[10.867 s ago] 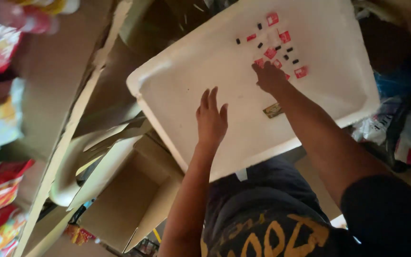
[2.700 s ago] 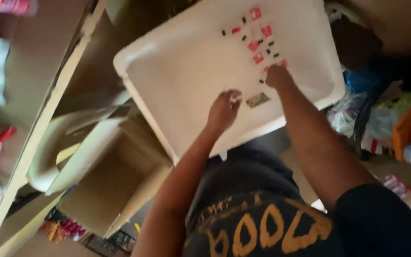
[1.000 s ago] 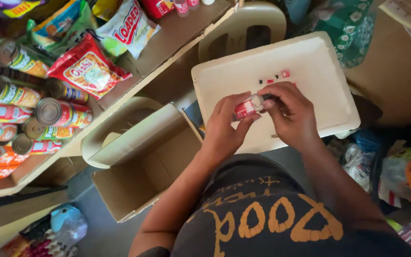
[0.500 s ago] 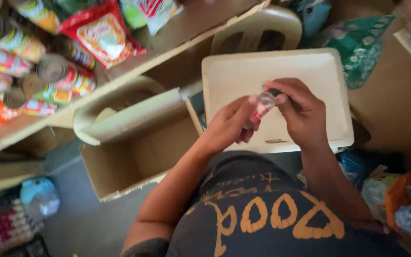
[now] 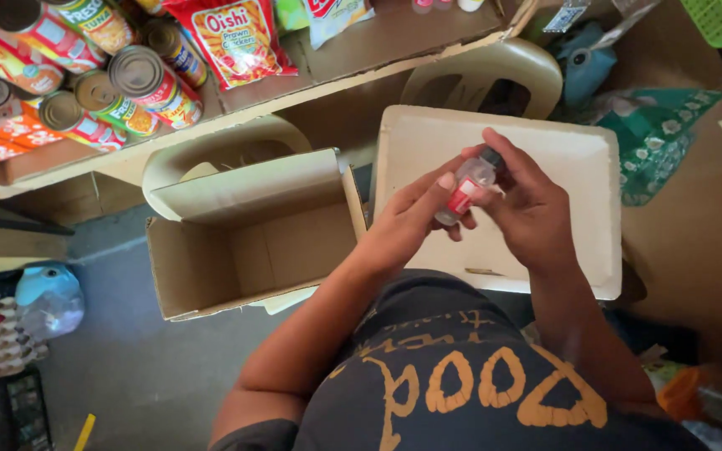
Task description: Selecting various canned goods, snacks, and small items from retail shelves and placing them into a box.
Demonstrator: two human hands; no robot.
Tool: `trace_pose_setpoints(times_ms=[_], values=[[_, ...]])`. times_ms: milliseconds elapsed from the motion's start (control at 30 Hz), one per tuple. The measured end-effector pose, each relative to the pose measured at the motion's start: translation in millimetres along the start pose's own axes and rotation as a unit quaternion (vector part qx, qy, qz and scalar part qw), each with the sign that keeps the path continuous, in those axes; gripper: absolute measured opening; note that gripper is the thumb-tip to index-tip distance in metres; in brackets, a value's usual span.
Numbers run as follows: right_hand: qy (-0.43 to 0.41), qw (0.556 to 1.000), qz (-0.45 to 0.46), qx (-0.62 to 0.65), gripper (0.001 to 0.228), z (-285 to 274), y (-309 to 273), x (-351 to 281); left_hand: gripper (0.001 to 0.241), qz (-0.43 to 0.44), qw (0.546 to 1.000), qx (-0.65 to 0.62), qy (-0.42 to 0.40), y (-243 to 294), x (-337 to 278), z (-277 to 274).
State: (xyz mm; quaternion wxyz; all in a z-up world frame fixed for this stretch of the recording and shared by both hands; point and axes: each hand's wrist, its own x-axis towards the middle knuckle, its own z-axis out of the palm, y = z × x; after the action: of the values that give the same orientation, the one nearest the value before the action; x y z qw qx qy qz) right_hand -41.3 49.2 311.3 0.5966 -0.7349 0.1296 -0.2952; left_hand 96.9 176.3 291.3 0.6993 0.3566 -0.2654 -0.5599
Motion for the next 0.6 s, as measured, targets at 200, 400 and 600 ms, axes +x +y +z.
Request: trace_pose_setpoints(times_ms=[200, 400, 600], values=[[0.019, 0.998, 0.053, -0.005, 0.043, -5.3, -12.8, 0.5, 0.061, -0.003, 0.993, -0.096, -0.065, 2.9, -0.5, 7.9], [0.002, 1.0, 0.027, -0.001, 0.043, -8.5, -10.4, -2.2, 0.068, 0.048, 0.995, 0.083, 0.021, -5.1, 4.7, 8.4], [0.023, 0.997, 0.031, 0.07, 0.047, -11.3, 1.3, -6.6, 0.06, 0.133, 0.959, 0.235, 0.088, -21.0, 9.0, 16.4]])
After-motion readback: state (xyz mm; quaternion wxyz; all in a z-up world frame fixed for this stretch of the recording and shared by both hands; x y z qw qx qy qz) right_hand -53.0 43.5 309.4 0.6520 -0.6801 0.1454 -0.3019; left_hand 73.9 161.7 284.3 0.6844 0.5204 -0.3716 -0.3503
